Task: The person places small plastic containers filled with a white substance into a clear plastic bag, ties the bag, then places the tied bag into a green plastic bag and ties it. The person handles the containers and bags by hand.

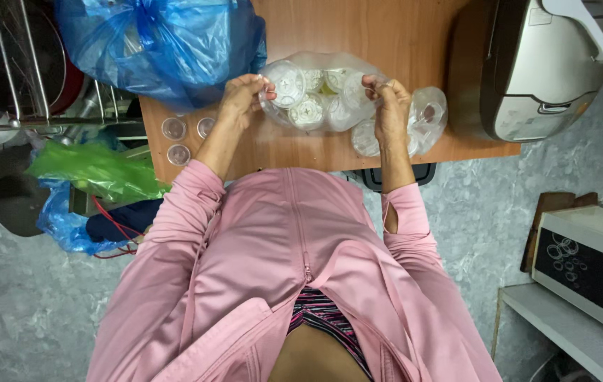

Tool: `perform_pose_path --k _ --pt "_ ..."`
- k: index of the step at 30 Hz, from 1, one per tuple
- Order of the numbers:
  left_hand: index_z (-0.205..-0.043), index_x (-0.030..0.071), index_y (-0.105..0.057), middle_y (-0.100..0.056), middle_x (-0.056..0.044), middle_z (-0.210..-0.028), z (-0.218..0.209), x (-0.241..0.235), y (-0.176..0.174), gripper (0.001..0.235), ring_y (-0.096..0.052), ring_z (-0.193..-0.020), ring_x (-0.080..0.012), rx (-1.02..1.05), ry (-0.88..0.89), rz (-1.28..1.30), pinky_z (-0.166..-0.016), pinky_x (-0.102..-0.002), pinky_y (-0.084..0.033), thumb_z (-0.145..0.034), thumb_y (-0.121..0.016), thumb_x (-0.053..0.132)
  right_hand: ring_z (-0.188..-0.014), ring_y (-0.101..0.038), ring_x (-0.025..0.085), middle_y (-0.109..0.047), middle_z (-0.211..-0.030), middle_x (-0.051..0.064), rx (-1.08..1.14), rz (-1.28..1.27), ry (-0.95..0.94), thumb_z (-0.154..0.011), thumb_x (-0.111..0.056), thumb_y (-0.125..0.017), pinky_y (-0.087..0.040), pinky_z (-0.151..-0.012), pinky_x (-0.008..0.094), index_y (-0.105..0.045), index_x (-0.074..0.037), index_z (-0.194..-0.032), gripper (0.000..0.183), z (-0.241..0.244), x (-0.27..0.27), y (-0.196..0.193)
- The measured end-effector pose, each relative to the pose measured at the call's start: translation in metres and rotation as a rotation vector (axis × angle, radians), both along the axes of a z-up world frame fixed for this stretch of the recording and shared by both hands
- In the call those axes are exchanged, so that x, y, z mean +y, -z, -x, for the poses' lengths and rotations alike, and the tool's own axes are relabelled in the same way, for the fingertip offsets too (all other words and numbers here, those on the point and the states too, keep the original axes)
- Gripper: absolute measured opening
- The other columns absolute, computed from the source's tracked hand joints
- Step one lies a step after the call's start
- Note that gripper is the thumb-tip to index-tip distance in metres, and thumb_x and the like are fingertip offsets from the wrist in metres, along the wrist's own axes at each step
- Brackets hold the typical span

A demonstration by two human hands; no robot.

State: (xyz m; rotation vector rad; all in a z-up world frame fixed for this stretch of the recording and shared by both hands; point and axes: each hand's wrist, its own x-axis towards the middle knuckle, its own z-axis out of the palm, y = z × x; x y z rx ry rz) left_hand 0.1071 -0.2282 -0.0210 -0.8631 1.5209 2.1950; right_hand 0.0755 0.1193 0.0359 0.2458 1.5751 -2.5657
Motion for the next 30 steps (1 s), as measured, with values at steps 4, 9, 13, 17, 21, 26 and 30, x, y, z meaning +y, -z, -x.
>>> perform_pose_path --k 4,9,13,17,21,26,30 --pt "-0.098 0.009 -0.070 -0.079 -0.006 -0.094 0.003 -0.004 0.005 0.013 -0.077 -0.079 -0.0154 -0.057 0.005 0.021 -0.066 -0.029 -0.059 -0.100 -0.060 0.017 -0.083 -0.065 0.017 -0.078 -0.098 0.016 -0.046 -0.029 -0.005 -0.091 -0.002 -0.062 -0.052 -0.080 0.031 -0.066 -0.005 -0.075 0.016 0.000 -0.003 0.005" --pt "-0.100 0.008 -0.070 -0.078 -0.008 -0.093 -0.002 -0.004 0.006 0.011 -0.078 -0.076 -0.0184 -0.033 -0.002 0.018 -0.064 -0.030 -0.058 -0.099 -0.064 0.017 -0.084 -0.064 0.015 -0.077 -0.099 0.014 -0.055 -0.075 -0.027 -0.091 -0.003 -0.060 -0.051 -0.080 0.030 -0.068 -0.004 -0.078 0.015 -0.006 -0.002 0.004" --pt "-0.099 0.007 -0.068 -0.078 -0.008 -0.092 0.000 -0.002 0.002 0.012 -0.078 -0.072 -0.0209 -0.034 0.010 0.007 -0.056 -0.031 -0.055 -0.099 -0.064 0.018 -0.082 -0.060 0.014 -0.078 -0.101 0.014 -0.025 -0.121 -0.044 -0.091 -0.003 -0.061 -0.050 -0.080 0.029 -0.066 -0.004 -0.076 0.016 -0.006 -0.003 0.001" --pt "-0.101 0.006 -0.068 -0.077 -0.009 -0.090 -0.008 -0.003 0.001 0.013 -0.078 -0.069 -0.0221 -0.113 -0.035 0.017 -0.048 -0.029 -0.052 -0.099 -0.064 0.018 -0.084 -0.063 0.015 -0.078 -0.100 0.014 -0.030 -0.150 -0.052 -0.092 -0.004 -0.060 -0.049 -0.080 0.029 -0.066 -0.003 -0.076 0.017 -0.011 -0.004 0.002" --pt "-0.102 0.004 -0.068 -0.078 -0.011 -0.090 -0.013 -0.010 0.003 0.014 -0.079 -0.068 -0.0228 -0.116 -0.086 0.014 -0.048 -0.028 -0.054 -0.099 -0.063 0.016 -0.088 -0.070 0.017 -0.078 -0.097 0.014 -0.038 -0.209 -0.081 -0.093 -0.005 -0.059 -0.051 -0.083 0.029 -0.065 -0.004 -0.075 0.019 -0.011 -0.007 0.003" --pt "-0.106 0.004 -0.065 -0.078 -0.011 -0.090 -0.015 -0.016 0.016 0.016 -0.077 -0.067 -0.0221 -0.110 -0.105 0.024 -0.049 -0.028 -0.056 -0.099 -0.064 0.018 -0.080 -0.072 0.016 -0.078 -0.094 0.014 -0.076 -0.242 -0.151 -0.095 -0.010 -0.061 -0.050 -0.075 0.029 -0.065 -0.005 -0.075 0.021 -0.007 -0.012 0.008" --pt "-0.110 0.006 -0.063 -0.077 -0.009 -0.089 -0.021 -0.020 0.034 0.018 -0.077 -0.067 -0.0201 -0.122 -0.074 0.050 -0.048 -0.027 -0.055 -0.097 -0.067 0.018 -0.076 -0.073 0.014 -0.077 -0.090 0.011 -0.169 -0.299 -0.210 -0.099 -0.021 -0.065 -0.051 -0.070 0.028 -0.066 -0.007 -0.079 0.024 -0.012 -0.016 0.017"
